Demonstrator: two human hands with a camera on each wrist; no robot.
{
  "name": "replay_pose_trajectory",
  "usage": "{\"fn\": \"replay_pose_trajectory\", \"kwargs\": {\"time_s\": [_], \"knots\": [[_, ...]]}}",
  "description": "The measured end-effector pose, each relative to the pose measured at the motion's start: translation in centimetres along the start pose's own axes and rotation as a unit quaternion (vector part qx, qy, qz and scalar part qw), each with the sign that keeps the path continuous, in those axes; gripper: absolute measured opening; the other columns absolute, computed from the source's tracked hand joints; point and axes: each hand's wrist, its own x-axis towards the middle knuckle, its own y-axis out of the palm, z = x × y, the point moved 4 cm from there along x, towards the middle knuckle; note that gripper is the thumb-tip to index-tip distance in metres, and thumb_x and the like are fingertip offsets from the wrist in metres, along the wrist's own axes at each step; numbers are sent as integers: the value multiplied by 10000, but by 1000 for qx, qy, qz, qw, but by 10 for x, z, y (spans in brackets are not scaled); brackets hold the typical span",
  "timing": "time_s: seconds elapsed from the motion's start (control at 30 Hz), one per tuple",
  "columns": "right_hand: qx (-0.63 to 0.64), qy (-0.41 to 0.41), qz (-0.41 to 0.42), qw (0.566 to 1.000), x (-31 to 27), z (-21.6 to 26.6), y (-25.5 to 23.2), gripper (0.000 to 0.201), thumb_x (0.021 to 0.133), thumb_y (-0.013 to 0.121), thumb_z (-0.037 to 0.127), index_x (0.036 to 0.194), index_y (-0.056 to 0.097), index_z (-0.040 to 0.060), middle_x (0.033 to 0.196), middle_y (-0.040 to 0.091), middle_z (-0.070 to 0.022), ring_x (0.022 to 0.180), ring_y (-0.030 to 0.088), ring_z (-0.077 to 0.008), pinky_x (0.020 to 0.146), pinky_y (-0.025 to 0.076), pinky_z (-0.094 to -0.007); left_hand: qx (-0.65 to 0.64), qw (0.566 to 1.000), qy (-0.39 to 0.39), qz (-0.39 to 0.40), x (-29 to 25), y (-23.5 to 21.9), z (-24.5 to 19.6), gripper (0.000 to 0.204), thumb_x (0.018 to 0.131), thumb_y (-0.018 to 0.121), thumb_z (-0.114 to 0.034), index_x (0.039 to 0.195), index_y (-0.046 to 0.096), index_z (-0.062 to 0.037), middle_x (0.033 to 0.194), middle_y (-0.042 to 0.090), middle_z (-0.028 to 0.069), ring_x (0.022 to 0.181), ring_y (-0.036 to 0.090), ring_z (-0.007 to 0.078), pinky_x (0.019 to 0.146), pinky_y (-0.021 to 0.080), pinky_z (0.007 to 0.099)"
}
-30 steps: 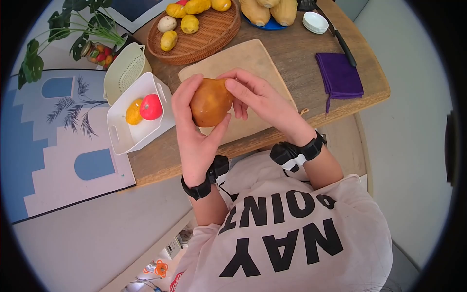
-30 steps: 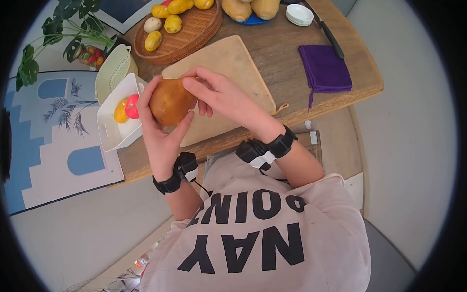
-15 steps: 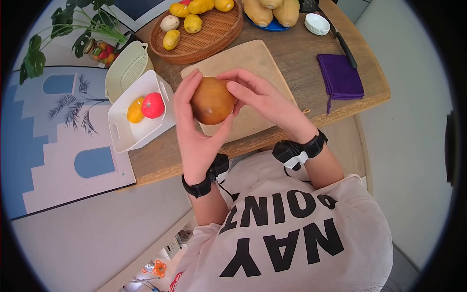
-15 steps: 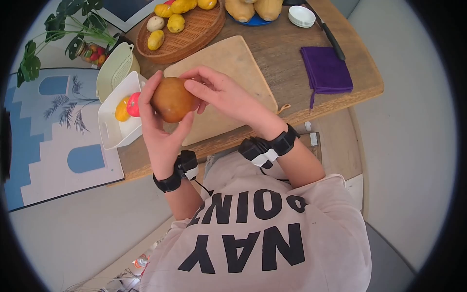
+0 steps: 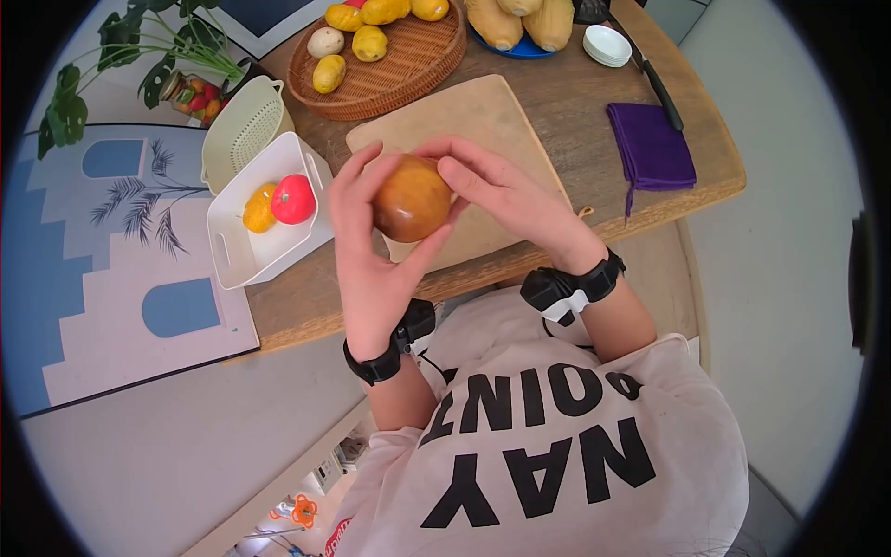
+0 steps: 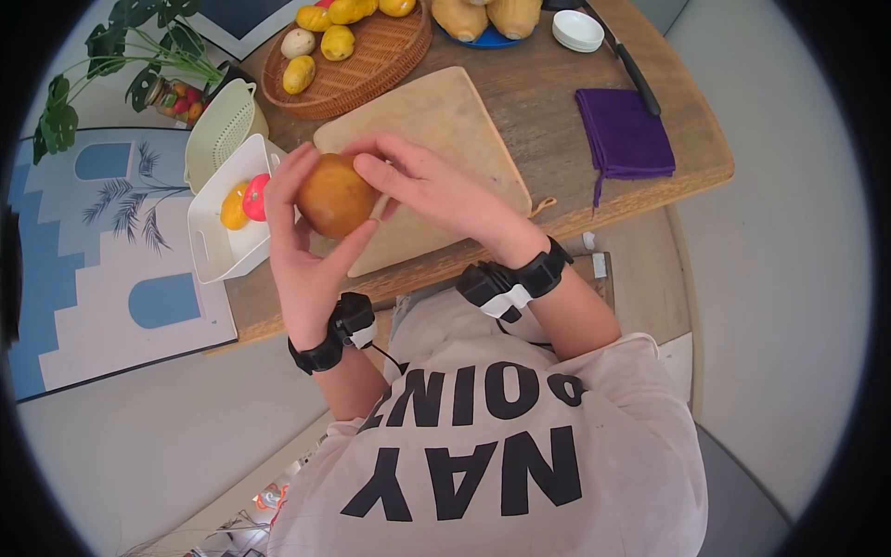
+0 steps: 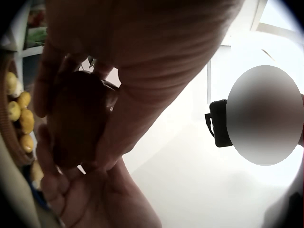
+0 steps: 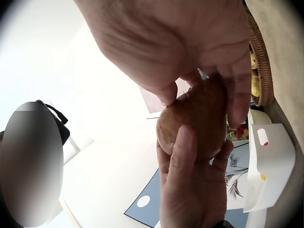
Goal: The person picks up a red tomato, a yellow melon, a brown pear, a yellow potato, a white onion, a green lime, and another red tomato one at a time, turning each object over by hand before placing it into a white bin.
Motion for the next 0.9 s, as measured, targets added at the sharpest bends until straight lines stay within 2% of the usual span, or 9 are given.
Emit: {"fn": "replay_pose_trajectory", "kwargs": {"time_s": [0.1, 0.2, 0.3, 0.4, 0.5, 0.6, 0.7, 0.8, 0.9], "knots": [[19, 49, 27, 998, -2, 0, -2, 399, 1011, 518, 356, 1225, 539, 20, 1039, 604, -48, 798, 603, -102, 706, 514, -248, 42, 999, 17, 6, 1, 4, -10, 846, 700, 831, -42, 1417, 384, -78, 1441, 409, 112, 1317, 429, 237, 1037, 439, 375], [53, 4, -4, 999, 1, -5, -5, 385, 1012, 518, 340, 1213, 543, 13, 997, 604, -47, 724, 592, -106, 684, 505, -244, -167, 981, -80, -65, -1, 8, -2, 844, 676, 845, -43, 1399, 411, -71, 1454, 400, 118, 1277, 454, 237, 1014, 444, 367], [73, 20, 4, 997, 0, -8, -8, 356, 1040, 455, 299, 1257, 528, 27, 1133, 585, -39, 986, 560, -88, 788, 478, -255, -245, 960, -96, -101, -3, 8, 5, 849, 661, 855, -39, 1390, 421, -75, 1425, 444, 93, 1274, 453, 224, 1024, 439, 354], [28, 5, -13, 1000, 0, -6, -4, 336, 1042, 444, 261, 1267, 528, 25, 1182, 575, -43, 1066, 555, -110, 863, 467, -262, -138, 978, -67, -141, -3, 6, 0, 841, 640, 848, -25, 1374, 439, -76, 1356, 507, 84, 1222, 475, 247, 996, 448, 373], [-50, -52, -47, 996, -1, 4, -1, 358, 978, 569, 285, 1242, 545, 46, 1176, 584, -74, 1112, 562, -161, 921, 468, -307, 151, 983, -4, -109, -1, 2, -15, 841, 605, 834, -12, 1356, 462, -78, 1289, 546, 102, 1151, 485, 297, 957, 449, 408], [-159, -161, -30, 974, -6, 17, 10, 409, 921, 646, 272, 1257, 544, 61, 1221, 573, -81, 1133, 556, -178, 988, 423, -328, 178, 980, -9, -91, -2, 10, -9, 861, 573, 820, -8, 1357, 471, -78, 1251, 558, 112, 1095, 477, 340, 930, 441, 425], [-185, -140, -44, 972, -7, 15, 9, 455, 872, 700, 256, 1259, 546, 73, 1216, 586, -85, 1102, 577, -189, 955, 451, -333, 162, 985, 3, -57, -2, 15, -15, 940, 559, 821, -7, 1408, 422, -75, 1260, 566, 80, 1079, 472, 309, 950, 403, 402], [-124, -77, -25, 989, -4, 12, 2, 434, 887, 684, 240, 1260, 542, 71, 1204, 603, -87, 1086, 593, -196, 927, 470, -332, 145, 988, 23, -57, -2, 15, -15, 963, 547, 815, 5, 1417, 412, -75, 1255, 571, 81, 1086, 466, 315, 965, 395, 413], [-125, -89, -51, 987, -7, 17, 7, 429, 885, 688, 236, 1248, 545, 55, 1194, 616, -91, 1083, 602, -196, 896, 491, -333, 152, 986, 31, -64, -1, 14, -15, 964, 545, 820, 7, 1414, 413, -84, 1250, 576, 80, 1090, 463, 316, 978, 386, 414]]}}
